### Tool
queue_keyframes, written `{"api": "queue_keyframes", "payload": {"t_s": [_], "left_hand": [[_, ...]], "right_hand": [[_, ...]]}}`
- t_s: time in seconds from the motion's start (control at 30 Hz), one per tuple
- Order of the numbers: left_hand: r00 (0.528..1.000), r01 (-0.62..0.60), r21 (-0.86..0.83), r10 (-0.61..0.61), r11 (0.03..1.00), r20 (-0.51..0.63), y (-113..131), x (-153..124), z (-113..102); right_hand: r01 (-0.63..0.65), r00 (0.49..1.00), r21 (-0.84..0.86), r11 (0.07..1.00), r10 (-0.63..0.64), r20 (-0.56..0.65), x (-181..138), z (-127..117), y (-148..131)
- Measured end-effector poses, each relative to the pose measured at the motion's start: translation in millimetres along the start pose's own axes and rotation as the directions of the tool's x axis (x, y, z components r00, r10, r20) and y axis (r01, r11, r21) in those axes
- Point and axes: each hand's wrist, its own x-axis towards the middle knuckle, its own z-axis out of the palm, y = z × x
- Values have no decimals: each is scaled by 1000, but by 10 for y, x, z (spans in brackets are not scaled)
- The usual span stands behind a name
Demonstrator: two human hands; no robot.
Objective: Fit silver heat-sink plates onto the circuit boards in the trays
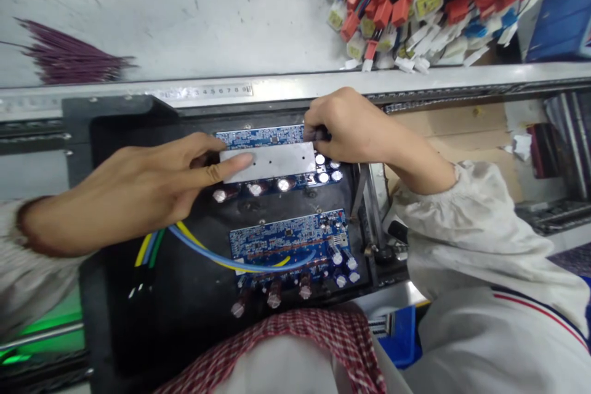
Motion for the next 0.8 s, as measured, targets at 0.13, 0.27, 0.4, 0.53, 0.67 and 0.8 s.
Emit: {"api": "queue_keyframes", "payload": {"t_s": [0.13, 0.27, 0.4, 0.53, 0.67, 0.8], "left_hand": [[1000, 16, -53, -16, 998, 11, 2, 1, -4], [993, 78, -77, -71, 994, 89, 25, 26, -32], [975, 147, -76, -132, 986, 178, 68, 61, -82], [970, 150, -54, -136, 987, 202, 100, 71, -122], [968, 148, -30, -138, 989, 208, 103, 64, -119], [973, 153, -71, -138, 986, 185, 88, 54, -91]], "right_hand": [[35, 999, 1, 999, -35, -10, -3, -10, 4], [80, 995, -51, 995, -83, -58, -99, -126, -75], [137, 985, -70, 988, -144, -96, -225, -195, -281], [192, 978, -153, 969, -202, -51, -215, -16, -422], [177, 972, -256, 950, -210, -105, -133, 179, -413], [264, 939, -259, 929, -309, -150, -95, 201, -364]]}}
